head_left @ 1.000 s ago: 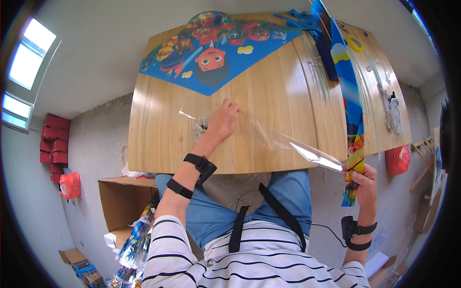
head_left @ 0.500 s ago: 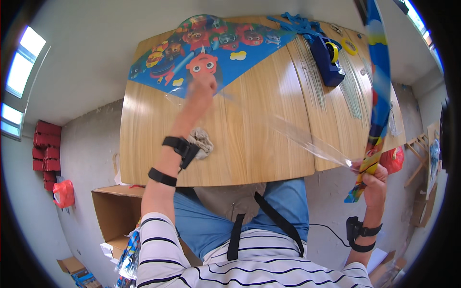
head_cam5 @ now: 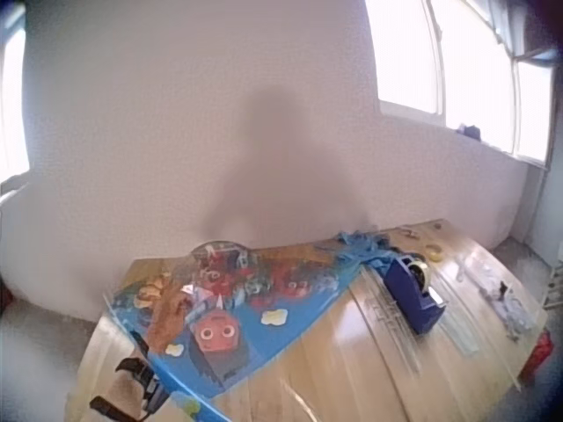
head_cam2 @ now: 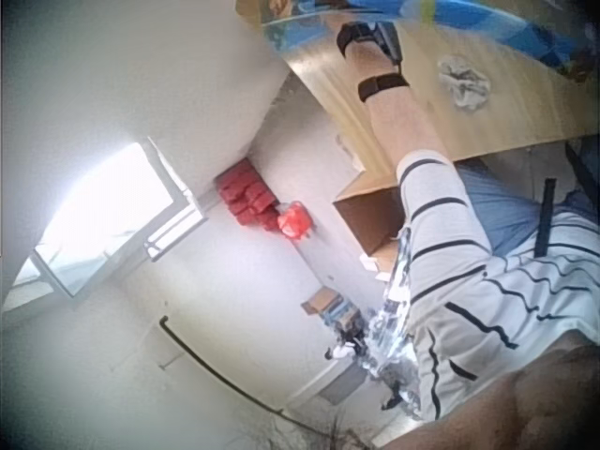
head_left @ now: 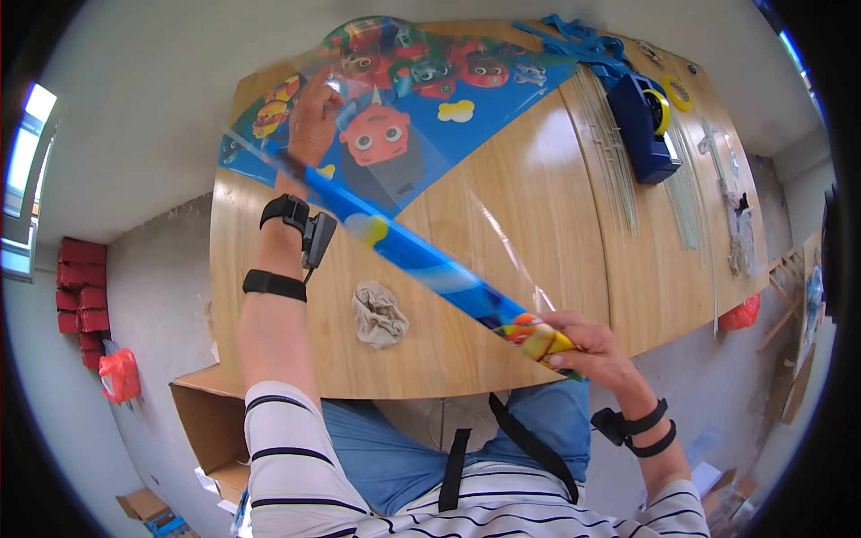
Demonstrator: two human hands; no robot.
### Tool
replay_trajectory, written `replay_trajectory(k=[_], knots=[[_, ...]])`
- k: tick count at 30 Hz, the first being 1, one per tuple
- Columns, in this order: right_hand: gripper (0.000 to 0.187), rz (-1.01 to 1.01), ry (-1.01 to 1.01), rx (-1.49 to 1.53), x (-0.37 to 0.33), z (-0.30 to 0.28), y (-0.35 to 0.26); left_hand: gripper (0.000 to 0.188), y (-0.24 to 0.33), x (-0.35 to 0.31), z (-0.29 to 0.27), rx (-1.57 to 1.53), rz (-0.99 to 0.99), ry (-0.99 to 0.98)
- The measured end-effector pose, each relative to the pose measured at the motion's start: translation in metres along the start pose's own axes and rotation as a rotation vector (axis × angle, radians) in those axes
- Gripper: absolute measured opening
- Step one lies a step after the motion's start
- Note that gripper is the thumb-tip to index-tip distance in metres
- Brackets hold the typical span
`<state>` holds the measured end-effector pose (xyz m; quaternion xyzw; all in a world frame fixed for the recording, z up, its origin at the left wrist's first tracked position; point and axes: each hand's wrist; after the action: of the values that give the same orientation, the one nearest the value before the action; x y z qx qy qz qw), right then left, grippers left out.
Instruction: Assembling a toy kite by attaching its parts and strings on a workshop table.
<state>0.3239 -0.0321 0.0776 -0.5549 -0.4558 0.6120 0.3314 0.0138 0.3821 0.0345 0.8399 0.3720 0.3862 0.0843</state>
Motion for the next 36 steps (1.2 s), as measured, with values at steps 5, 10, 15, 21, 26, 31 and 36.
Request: replay_trajectory(k=[5, 10, 15, 21, 26, 31, 36], knots=[[0.021, 0.017, -0.083, -0.158, 0.03, 0.014, 0.024, 0.042, -0.018, -0.062, -0.001, 0.213, -0.046, -0.056], [0.025, -0.062, -0.09, -0.169, 0.03, 0.014, 0.025, 0.041, 0.087, -0.183, -0.035, -0.092, -0.289, -0.195], [0.037, 0.089, -0.012, 0.14, 0.004, 0.02, 0.019, 0.039, 0.201, -0.251, -0.042, 0.111, -0.038, -0.288], [0.036, 0.013, -0.007, 0.155, -0.023, 0.008, 0.012, 0.012, 0.186, -0.279, -0.008, 0.078, -0.212, -0.164], [0.025, 0.138, 0.243, 0.237, -0.084, -0.02, 0.008, 0.01, 0.171, -0.257, -0.017, 0.214, -0.416, -0.256], [0.022, 0.289, 0.394, 0.18, -0.16, -0.038, 0.027, 0.018, 0.214, -0.214, -0.035, 0.649, 0.12, 0.017], [0.023, 0.397, 0.395, 0.226, -0.228, -0.045, 0.066, 0.026, 0.276, -0.217, 0.017, -0.205, -0.081, -0.223]])
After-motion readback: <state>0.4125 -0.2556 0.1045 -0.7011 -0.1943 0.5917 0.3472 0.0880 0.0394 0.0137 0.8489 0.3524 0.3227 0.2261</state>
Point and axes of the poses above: each hand's wrist, its own x-axis towards the middle knuckle, its own z-axis out of the palm, y = z × x, and after that the axes turned 6 degrees about z, right-handed
